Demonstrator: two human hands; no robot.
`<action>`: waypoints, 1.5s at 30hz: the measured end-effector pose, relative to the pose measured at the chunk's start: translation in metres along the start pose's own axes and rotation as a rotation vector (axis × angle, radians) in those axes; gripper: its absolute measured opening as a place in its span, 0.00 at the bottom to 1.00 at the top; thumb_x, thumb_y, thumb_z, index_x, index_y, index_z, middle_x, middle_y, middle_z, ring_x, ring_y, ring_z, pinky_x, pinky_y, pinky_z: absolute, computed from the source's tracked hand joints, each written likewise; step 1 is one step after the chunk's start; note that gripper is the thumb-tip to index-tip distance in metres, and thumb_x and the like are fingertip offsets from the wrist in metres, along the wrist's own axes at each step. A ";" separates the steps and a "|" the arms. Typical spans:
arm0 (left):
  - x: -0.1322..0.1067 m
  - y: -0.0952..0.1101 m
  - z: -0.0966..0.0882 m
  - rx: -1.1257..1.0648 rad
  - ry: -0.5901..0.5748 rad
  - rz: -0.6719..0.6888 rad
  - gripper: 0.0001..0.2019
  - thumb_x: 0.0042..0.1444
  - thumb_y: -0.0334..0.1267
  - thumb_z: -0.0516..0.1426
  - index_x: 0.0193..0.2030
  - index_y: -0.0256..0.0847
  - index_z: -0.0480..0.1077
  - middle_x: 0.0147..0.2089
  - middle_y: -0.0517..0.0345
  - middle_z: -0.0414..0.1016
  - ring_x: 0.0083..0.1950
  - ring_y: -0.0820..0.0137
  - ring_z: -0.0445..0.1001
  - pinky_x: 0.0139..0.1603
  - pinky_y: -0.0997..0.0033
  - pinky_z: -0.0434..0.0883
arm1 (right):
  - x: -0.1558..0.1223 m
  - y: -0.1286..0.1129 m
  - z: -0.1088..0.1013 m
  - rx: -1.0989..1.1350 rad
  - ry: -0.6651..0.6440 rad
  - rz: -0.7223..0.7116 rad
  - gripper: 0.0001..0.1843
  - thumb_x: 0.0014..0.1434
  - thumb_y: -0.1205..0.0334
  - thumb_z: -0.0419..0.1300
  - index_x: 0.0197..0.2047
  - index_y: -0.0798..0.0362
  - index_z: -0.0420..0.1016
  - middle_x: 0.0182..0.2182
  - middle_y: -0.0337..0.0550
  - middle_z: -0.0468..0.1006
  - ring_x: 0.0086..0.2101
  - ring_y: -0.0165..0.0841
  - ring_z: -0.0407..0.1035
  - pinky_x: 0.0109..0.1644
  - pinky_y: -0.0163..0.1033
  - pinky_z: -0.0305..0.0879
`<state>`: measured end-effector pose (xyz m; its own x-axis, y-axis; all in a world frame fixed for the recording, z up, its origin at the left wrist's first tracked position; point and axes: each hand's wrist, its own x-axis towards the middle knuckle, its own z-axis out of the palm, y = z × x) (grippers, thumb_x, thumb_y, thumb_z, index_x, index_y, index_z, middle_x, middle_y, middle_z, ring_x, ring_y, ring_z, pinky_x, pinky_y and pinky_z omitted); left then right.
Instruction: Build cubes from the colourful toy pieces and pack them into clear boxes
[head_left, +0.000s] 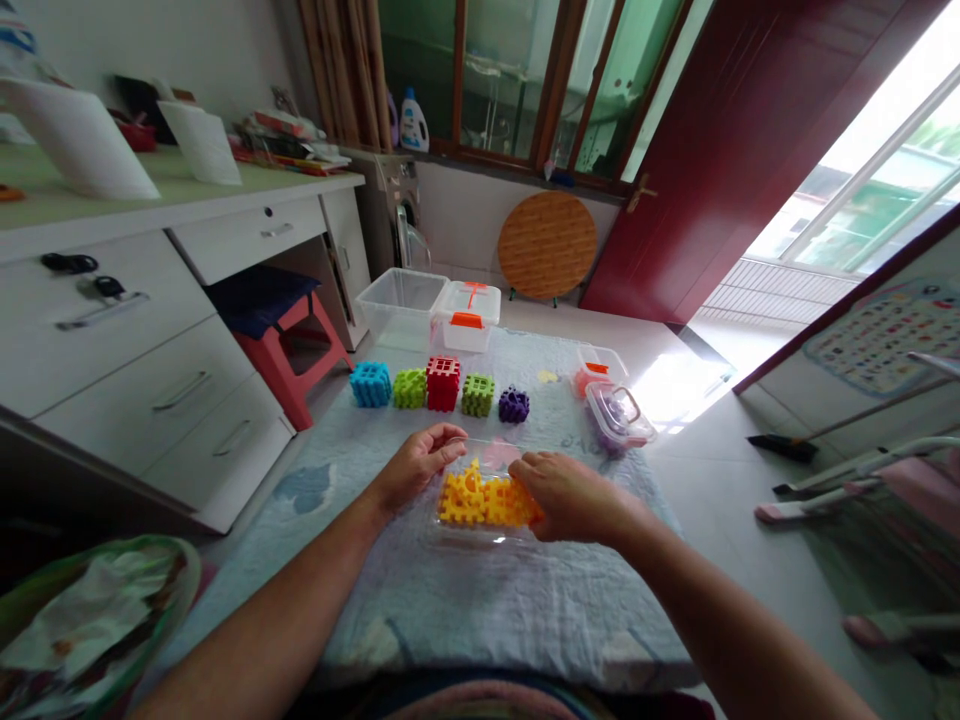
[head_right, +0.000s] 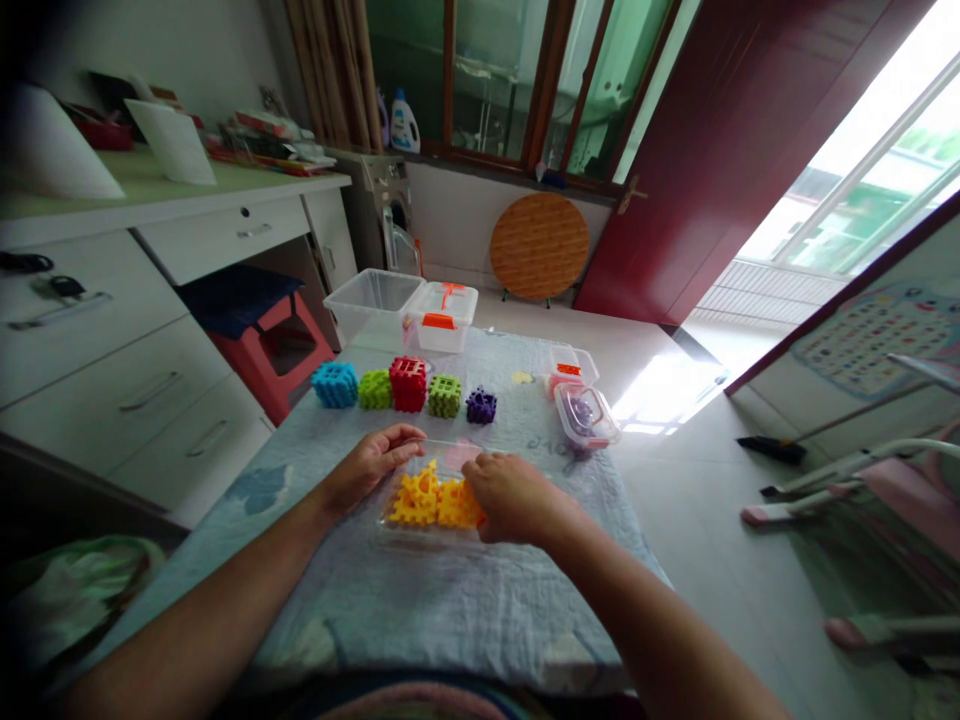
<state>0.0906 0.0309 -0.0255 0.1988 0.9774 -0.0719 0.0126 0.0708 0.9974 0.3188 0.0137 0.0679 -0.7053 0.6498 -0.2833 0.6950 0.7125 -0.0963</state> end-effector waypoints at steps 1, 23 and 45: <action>0.000 0.000 0.000 -0.002 0.000 0.000 0.18 0.49 0.48 0.61 0.43 0.38 0.71 0.36 0.57 0.75 0.39 0.67 0.72 0.39 0.70 0.66 | 0.000 -0.001 0.000 -0.015 -0.010 0.007 0.20 0.46 0.64 0.63 0.44 0.58 0.70 0.40 0.52 0.76 0.40 0.41 0.71 0.44 0.42 0.67; 0.002 -0.006 -0.001 -0.042 -0.020 0.015 0.17 0.51 0.47 0.61 0.44 0.39 0.71 0.38 0.57 0.75 0.42 0.66 0.72 0.44 0.69 0.66 | 0.003 -0.009 -0.018 -0.042 0.040 0.003 0.21 0.47 0.66 0.66 0.45 0.59 0.68 0.40 0.52 0.77 0.39 0.40 0.73 0.41 0.40 0.66; 0.004 -0.006 -0.001 -0.104 -0.055 0.015 0.17 0.50 0.47 0.61 0.42 0.38 0.70 0.37 0.57 0.74 0.40 0.68 0.72 0.44 0.69 0.67 | 0.044 -0.035 -0.007 -0.035 0.102 -0.076 0.22 0.53 0.54 0.62 0.47 0.59 0.70 0.41 0.54 0.78 0.41 0.44 0.74 0.44 0.44 0.69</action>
<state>0.0904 0.0347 -0.0322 0.2522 0.9662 -0.0543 -0.0915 0.0797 0.9926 0.2630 0.0194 0.0661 -0.7673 0.6161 -0.1780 0.6353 0.7682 -0.0795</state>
